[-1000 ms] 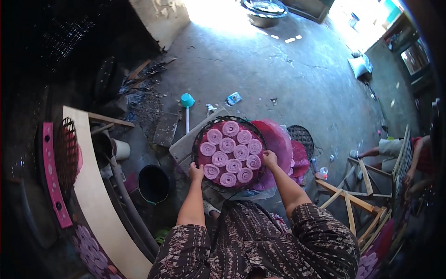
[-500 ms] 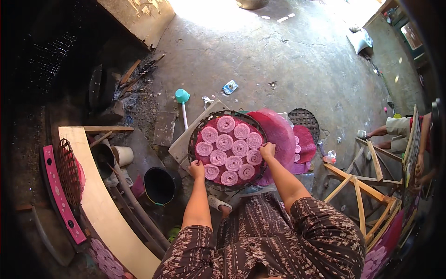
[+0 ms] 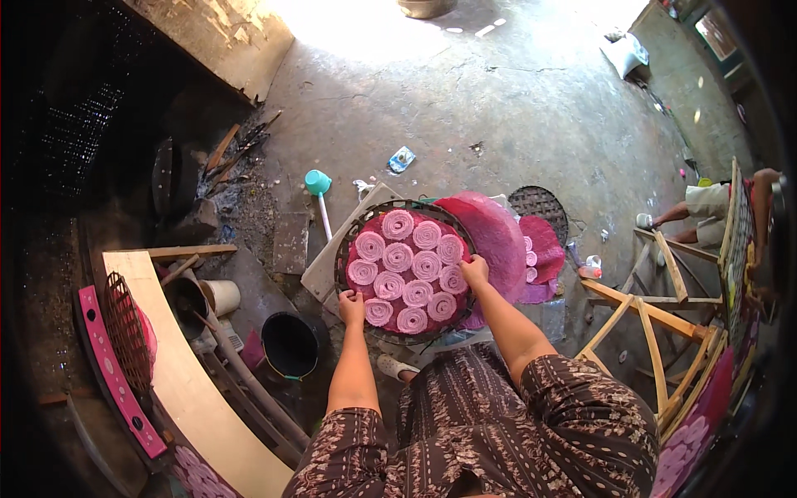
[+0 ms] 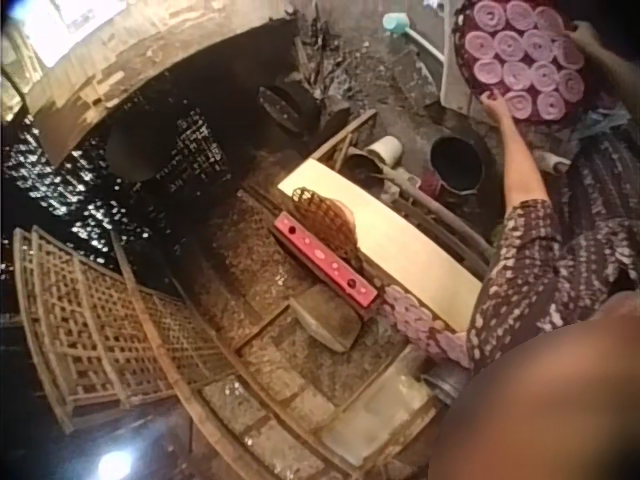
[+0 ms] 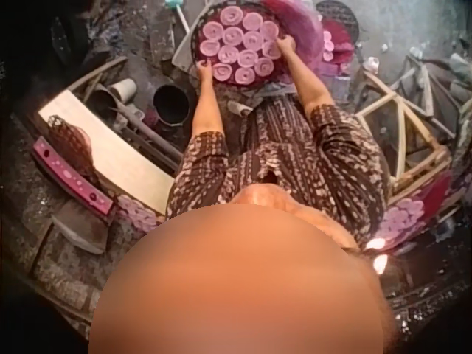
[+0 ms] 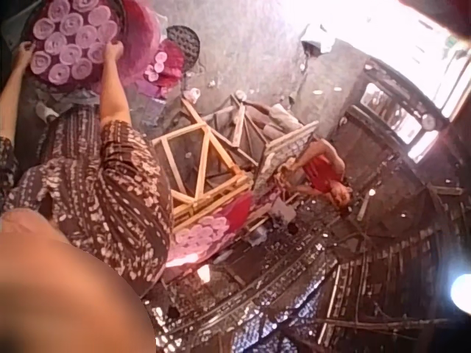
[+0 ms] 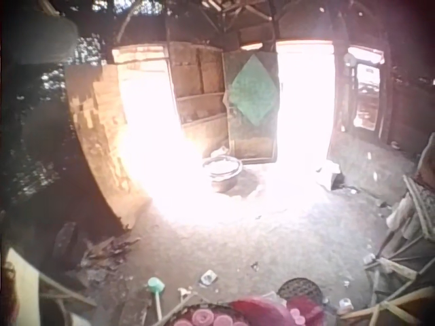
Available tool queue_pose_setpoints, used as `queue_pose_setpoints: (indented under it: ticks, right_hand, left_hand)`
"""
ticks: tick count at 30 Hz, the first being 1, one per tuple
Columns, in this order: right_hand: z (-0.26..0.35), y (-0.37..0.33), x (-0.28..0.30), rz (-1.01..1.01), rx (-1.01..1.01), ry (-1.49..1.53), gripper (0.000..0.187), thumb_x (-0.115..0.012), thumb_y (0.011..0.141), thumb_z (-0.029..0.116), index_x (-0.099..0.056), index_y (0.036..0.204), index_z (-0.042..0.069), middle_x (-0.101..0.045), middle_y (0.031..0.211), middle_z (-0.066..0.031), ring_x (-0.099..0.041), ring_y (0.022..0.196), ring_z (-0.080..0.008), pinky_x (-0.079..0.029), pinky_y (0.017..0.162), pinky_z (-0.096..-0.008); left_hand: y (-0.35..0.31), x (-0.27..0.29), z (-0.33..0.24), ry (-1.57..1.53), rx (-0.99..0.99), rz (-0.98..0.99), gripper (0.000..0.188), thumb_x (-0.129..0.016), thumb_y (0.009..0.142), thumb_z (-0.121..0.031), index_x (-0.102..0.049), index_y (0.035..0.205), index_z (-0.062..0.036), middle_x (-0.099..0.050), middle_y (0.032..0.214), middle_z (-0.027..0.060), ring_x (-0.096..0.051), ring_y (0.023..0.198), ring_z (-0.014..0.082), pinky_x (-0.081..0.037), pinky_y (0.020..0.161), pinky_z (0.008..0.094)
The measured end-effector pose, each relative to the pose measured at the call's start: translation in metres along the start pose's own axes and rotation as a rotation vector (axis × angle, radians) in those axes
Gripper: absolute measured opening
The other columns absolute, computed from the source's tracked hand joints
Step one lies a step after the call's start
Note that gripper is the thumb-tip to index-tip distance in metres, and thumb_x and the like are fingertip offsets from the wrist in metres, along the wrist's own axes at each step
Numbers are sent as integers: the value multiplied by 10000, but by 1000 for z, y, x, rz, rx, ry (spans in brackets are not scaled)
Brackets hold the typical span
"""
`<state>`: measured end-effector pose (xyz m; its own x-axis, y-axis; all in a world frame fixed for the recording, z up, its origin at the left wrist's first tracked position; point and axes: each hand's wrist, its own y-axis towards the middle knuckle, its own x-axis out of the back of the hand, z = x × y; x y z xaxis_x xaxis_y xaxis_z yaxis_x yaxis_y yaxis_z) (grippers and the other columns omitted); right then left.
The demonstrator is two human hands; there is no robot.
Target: The person is squeezing pink paste from a tube to form swirled cracker shapes on a wooden board and then arranging those shapes onto a circular woven tray.
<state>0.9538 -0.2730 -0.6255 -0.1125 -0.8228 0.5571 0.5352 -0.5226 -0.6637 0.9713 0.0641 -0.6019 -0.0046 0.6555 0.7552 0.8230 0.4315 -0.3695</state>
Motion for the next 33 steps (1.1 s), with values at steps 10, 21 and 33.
queue_pose_setpoints:
  ticks: [10, 21, 33]
  right_hand:
    - [-2, -22, 10, -65, 198, 224, 228, -623, 783, 114, -683, 998, 67, -674, 923, -157, -665, 852, -265, -506, 766, -347]
    - [14, -106, 87, -90, 423, 451, 213, -604, 791, 107, -682, 975, 32, -658, 921, -197, -668, 848, -255, -509, 745, -339]
    - [-148, -444, 462, -1122, 206, 315, 232, -603, 829, 89, -650, 1031, -12, -665, 752, -79, -571, 664, -96, -469, 601, -292]
  left_hand:
    - [-1, 13, -22, 255, -165, -43, 200, -665, 765, -193, -585, 850, -30, -641, 816, 140, -613, 795, 315, -471, 729, 416]
    - [-62, 72, -126, 42, -725, 233, 135, -570, 796, -100, -532, 860, 13, -567, 714, 156, -556, 656, 280, -453, 646, 388]
    - [-401, 40, -375, -259, -1110, 1207, 154, -588, 799, -47, -535, 939, -10, -552, 745, 46, -498, 660, 83, -444, 583, 242]
